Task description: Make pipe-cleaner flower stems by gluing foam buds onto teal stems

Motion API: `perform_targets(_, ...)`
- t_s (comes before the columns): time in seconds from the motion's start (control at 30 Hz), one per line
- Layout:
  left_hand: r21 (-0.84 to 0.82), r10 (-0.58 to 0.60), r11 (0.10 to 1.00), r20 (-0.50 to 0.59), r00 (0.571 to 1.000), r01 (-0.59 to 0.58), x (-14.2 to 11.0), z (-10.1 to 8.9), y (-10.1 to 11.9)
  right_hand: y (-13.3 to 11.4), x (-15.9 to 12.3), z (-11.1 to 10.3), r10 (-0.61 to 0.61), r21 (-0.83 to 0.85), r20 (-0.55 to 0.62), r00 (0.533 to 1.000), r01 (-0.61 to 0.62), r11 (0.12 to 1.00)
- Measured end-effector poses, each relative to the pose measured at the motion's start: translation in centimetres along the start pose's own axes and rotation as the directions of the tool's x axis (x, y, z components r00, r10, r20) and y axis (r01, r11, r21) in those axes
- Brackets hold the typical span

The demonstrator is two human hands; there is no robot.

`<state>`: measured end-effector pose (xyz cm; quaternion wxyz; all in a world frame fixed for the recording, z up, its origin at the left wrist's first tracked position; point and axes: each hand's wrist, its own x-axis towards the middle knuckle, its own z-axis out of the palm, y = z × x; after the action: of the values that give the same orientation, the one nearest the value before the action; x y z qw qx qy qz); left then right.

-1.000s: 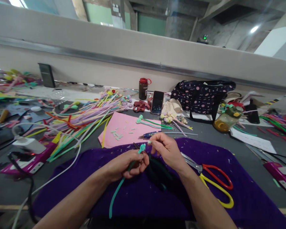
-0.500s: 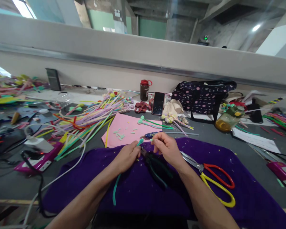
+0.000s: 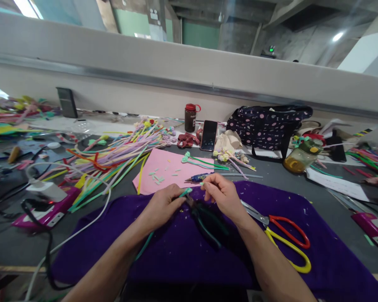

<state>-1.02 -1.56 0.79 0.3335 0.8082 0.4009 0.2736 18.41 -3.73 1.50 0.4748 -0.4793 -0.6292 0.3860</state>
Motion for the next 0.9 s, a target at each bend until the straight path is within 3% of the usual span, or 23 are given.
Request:
perform_targets(0.13, -0.120, -0.141, 0.981, 0.085, 0.986, 0.151, -0.17, -0.29, 0.18, -0.19, -0.07, -0.09, -0.012, 0.000, 0.003, 1.000, 0.012, 1.000)
perform_targets(0.33, -0.016, -0.054, 0.998, -0.074, 0.996, 0.053, -0.07, -0.36, 0.28, -0.30, -0.17, -0.01, 0.003, -0.009, -0.008, 1.000, -0.003, 1.000)
perform_targets(0.5, -0.148, -0.199, 0.973, -0.152, 0.968, 0.177, -0.13, -0.64, -0.07, -0.15, -0.19, -0.01, -0.003, -0.017, 0.003, 1.000, 0.003, 1.000)
perform_targets(0.7, -0.265, -0.288, 0.932, -0.130, 0.949, 0.246, 0.02, -0.71, 0.19, -0.01, -0.07, 0.19, -0.019, -0.054, 0.022, 1.000, 0.020, 0.998)
perform_targets(0.9, -0.266, -0.228, 0.945, -0.120, 0.966, 0.190, -0.02, -0.76, -0.25, -0.09, -0.12, 0.21, -0.037, -0.068, 0.017, 0.999, 0.038, 0.997)
